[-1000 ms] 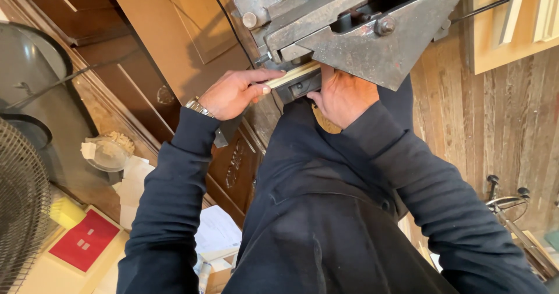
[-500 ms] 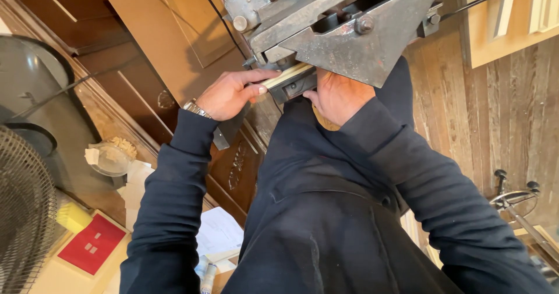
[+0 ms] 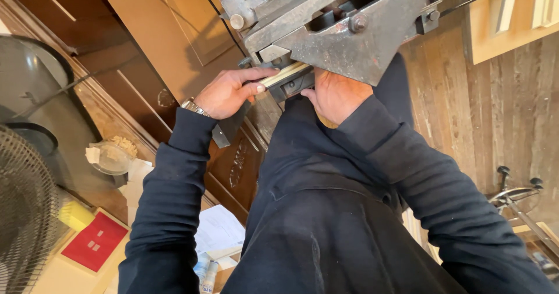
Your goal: Measuring and cutting pieces of wood molding using a manual framing chopper machine.
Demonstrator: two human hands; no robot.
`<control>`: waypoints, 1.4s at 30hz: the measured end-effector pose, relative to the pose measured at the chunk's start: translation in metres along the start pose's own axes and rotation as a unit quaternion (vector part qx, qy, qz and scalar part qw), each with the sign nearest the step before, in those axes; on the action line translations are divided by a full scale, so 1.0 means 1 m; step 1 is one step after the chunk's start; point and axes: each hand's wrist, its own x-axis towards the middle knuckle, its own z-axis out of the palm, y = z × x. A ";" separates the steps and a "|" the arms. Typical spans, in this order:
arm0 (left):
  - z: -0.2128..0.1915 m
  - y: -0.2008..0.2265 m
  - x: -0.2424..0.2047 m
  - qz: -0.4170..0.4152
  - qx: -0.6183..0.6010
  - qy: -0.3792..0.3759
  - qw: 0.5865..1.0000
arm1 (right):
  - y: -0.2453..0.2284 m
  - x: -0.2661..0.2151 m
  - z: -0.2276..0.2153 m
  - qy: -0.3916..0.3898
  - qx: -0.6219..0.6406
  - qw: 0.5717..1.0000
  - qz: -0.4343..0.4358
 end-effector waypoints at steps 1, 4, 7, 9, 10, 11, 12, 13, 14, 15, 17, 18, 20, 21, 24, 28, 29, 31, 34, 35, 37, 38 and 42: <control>0.000 0.005 0.001 0.001 -0.003 0.000 1.000 | 0.000 -0.001 -0.001 -0.002 -0.002 1.000 -0.001; -0.003 0.010 -0.006 -0.041 0.045 0.001 0.998 | -0.007 0.001 -0.006 -0.094 0.001 0.995 0.045; -0.007 -0.003 -0.005 0.075 0.048 0.030 0.996 | -0.010 0.012 -0.008 -0.023 -0.035 0.999 0.028; 0.000 0.000 -0.010 -0.007 0.011 0.017 1.000 | -0.017 0.005 -0.009 -0.148 -0.028 0.983 0.102; 0.002 -0.001 -0.012 -0.006 0.007 0.019 1.000 | -0.019 0.001 -0.007 -0.151 -0.031 0.983 0.101; 0.004 -0.001 -0.014 0.002 0.002 0.014 1.000 | -0.020 -0.002 -0.006 -0.141 -0.046 0.985 0.088; -0.003 -0.001 -0.011 0.016 0.005 0.016 1.000 | -0.019 0.003 -0.005 -0.120 -0.062 0.988 0.073; -0.009 -0.002 -0.006 0.022 0.009 0.022 0.999 | -0.016 0.010 -0.005 -0.112 -0.068 0.989 0.070; -0.007 -0.006 -0.010 0.030 0.006 0.016 0.999 | -0.018 0.007 -0.002 -0.117 -0.077 0.988 0.066; -0.005 -0.010 -0.014 0.038 0.004 0.010 0.999 | -0.020 0.004 0.001 -0.121 -0.085 0.987 0.063; -0.005 -0.016 -0.023 0.046 -0.026 -0.002 0.999 | -0.022 0.001 0.005 -0.120 -0.082 0.988 0.046; -0.009 -0.017 -0.024 0.059 -0.050 -0.013 0.997 | -0.021 0.003 0.006 -0.113 -0.082 0.990 0.031; -0.020 -0.019 -0.050 -0.003 -0.041 -0.019 0.999 | -0.032 0.008 -0.001 -0.121 -0.073 0.989 0.034; -0.025 -0.020 -0.063 -0.066 -0.034 -0.027 0.997 | -0.038 0.008 -0.005 -0.132 -0.065 0.988 0.038; -0.035 -0.077 -0.130 -0.116 -0.156 -0.010 0.981 | -0.037 0.005 0.021 -0.097 -0.111 0.989 -0.008; -0.008 -0.123 -0.208 -0.079 -0.435 0.085 0.893 | -0.047 0.007 0.013 -0.100 -0.083 0.991 -0.025; 0.002 -0.125 -0.218 -0.027 -0.527 0.105 0.843 | -0.053 0.008 0.007 -0.097 -0.097 0.990 -0.027; 0.025 -0.124 -0.231 0.036 -0.609 0.146 0.779 | -0.067 0.018 -0.005 -0.089 -0.111 0.988 -0.053; 0.053 -0.121 -0.213 0.121 -0.674 0.168 0.709 | -0.074 0.029 -0.013 -0.173 -0.111 0.979 -0.003; 0.061 -0.120 -0.207 0.151 -0.690 0.170 0.687 | -0.072 0.030 -0.010 -0.158 -0.109 0.981 -0.011; 0.075 -0.111 -0.201 0.180 -0.712 0.178 0.655 | -0.067 0.029 -0.005 -0.152 -0.110 0.982 -0.025; 0.073 -0.107 -0.199 0.180 -0.722 0.181 0.643 | -0.066 0.030 -0.003 -0.140 -0.120 0.982 -0.039; 0.090 -0.098 -0.194 0.205 -0.689 0.161 0.676 | -0.050 0.033 0.008 -0.132 -0.053 0.985 -0.096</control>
